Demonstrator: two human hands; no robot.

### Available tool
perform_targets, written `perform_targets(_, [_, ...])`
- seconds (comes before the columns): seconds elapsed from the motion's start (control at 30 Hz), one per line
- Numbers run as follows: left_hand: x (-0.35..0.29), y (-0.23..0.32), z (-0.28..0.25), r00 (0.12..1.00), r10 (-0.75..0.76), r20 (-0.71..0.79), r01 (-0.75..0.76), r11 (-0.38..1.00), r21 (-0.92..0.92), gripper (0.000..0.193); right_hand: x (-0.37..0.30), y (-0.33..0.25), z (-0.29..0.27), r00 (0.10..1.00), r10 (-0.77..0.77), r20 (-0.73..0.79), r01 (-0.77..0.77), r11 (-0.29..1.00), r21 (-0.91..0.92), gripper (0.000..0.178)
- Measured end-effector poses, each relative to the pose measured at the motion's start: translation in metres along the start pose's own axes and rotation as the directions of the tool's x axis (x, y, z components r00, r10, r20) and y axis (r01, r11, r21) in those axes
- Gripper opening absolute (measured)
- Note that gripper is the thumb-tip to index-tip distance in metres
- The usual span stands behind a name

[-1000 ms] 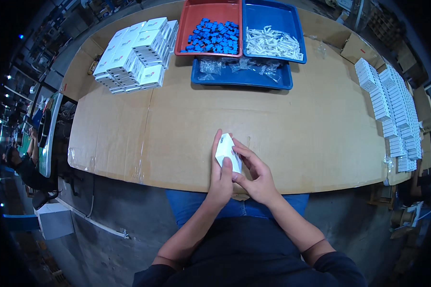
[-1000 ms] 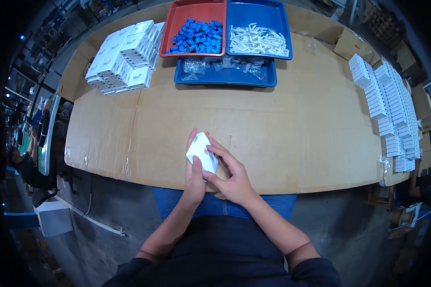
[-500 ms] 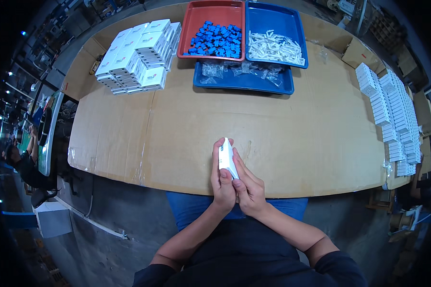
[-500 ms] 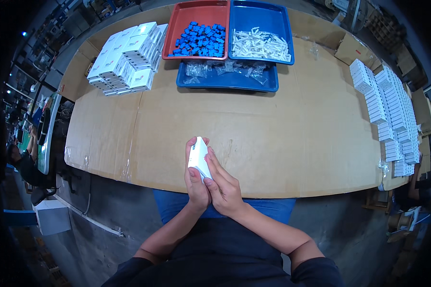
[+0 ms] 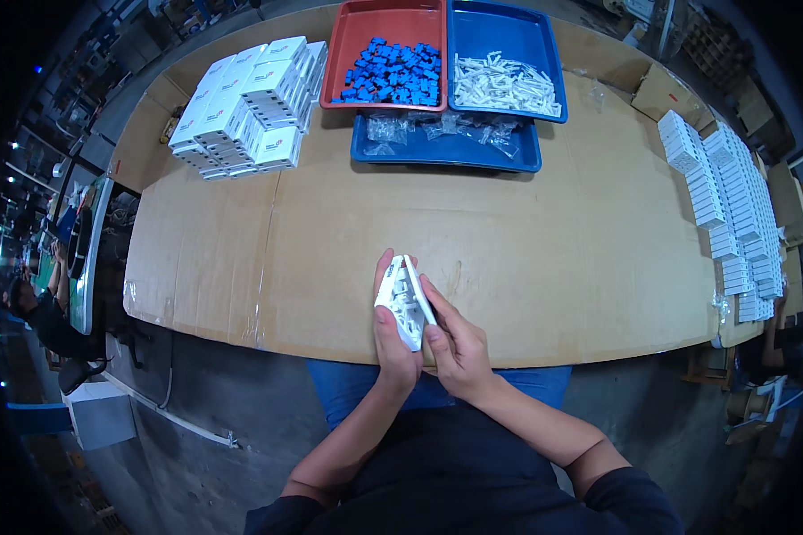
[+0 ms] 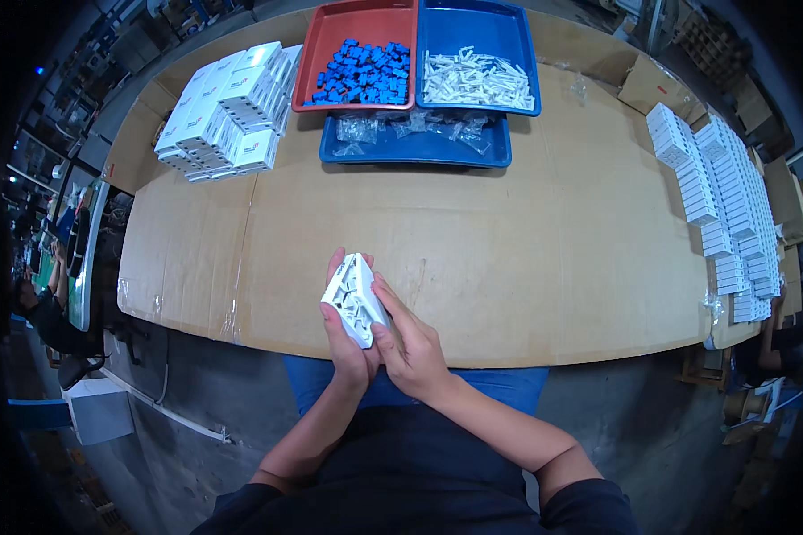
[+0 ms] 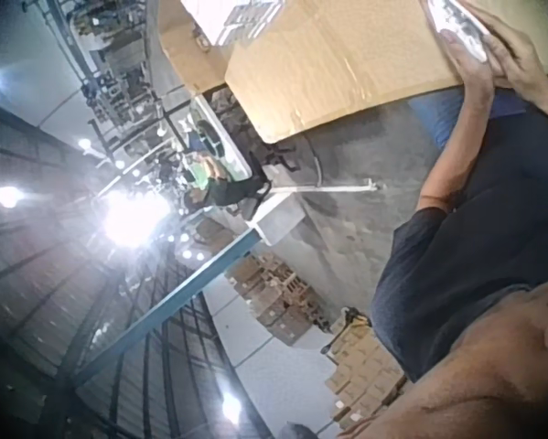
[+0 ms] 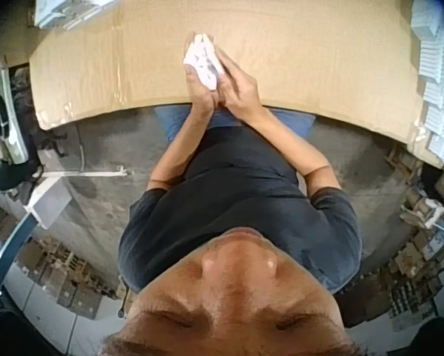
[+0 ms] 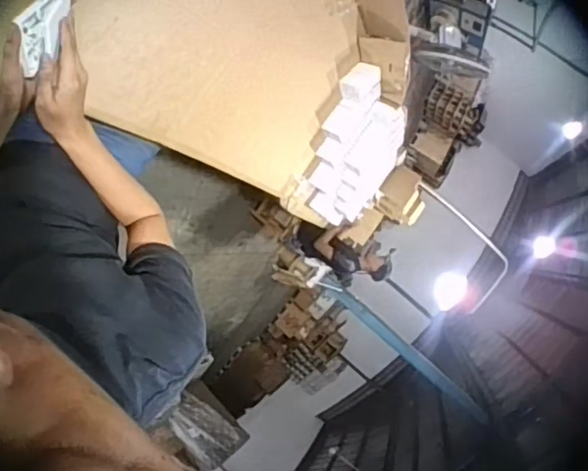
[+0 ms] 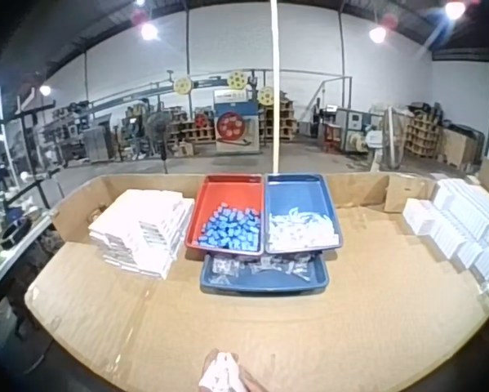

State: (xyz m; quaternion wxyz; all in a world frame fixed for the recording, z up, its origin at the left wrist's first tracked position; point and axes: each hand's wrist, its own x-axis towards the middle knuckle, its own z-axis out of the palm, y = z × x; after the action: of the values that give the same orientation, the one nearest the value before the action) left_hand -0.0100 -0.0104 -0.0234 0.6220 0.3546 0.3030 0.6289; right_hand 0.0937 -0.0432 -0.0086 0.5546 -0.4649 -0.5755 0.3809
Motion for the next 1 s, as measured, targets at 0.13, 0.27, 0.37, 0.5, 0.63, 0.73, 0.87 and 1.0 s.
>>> perform_targets(0.13, [0.009, -0.004, -0.017, 0.995, -0.083, -0.055, 0.081, 0.996, -0.034, 0.078, 0.007, 0.021, -0.024, 0.994, -0.108, -0.021, 0.099, 0.958, -0.27, 0.037])
perform_targets(0.27, [0.016, -0.01, -0.041, 0.995, -0.069, -0.067, 0.08, 0.982, 0.17, 0.074, 0.014, 0.036, -0.047, 0.877, 0.435, -0.203, -0.42, 0.9, 0.112, 0.036])
perform_targets(0.37, [0.02, -0.006, -0.063, 1.0, -0.026, -0.006, 0.027, 0.938, 0.346, 0.056, 0.011, 0.052, -0.065, 0.892, 0.361, -0.272, -0.326, 0.93, 0.167, 0.037])
perform_targets(0.5, [0.014, 0.031, -0.086, 0.987, 0.042, 0.156, -0.145, 0.655, 0.742, 0.053, -0.022, 0.034, -0.08, 0.825, 0.511, -0.24, -0.482, 0.859, 0.172, 0.022])
perform_targets(0.63, [0.019, 0.057, -0.078, 0.946, -0.078, 0.315, -0.278, 0.302, 0.912, 0.073, -0.033, 0.005, -0.089, 0.709, 0.679, -0.191, -0.706, 0.682, -0.194, 0.013])
perform_targets(0.73, [0.021, 0.053, -0.079, 0.911, -0.16, 0.38, -0.35, 0.186, 0.918, 0.086, -0.031, 0.012, -0.089, 0.998, 0.063, -0.026, -0.062, 0.691, -0.72, 0.018])
perform_targets(0.87, [0.029, 0.028, -0.088, 0.918, -0.122, 0.378, -0.359, 0.154, 0.921, 0.092, -0.014, 0.026, -0.085, 0.991, -0.007, 0.132, 0.103, 0.671, -0.734, 0.031])
perform_targets(1.0, [0.039, 0.013, -0.077, 0.944, -0.014, 0.331, -0.328, 0.092, 0.94, 0.094, 0.009, 0.039, -0.077, 0.99, 0.018, 0.141, 0.092, 0.669, -0.737, 0.031])
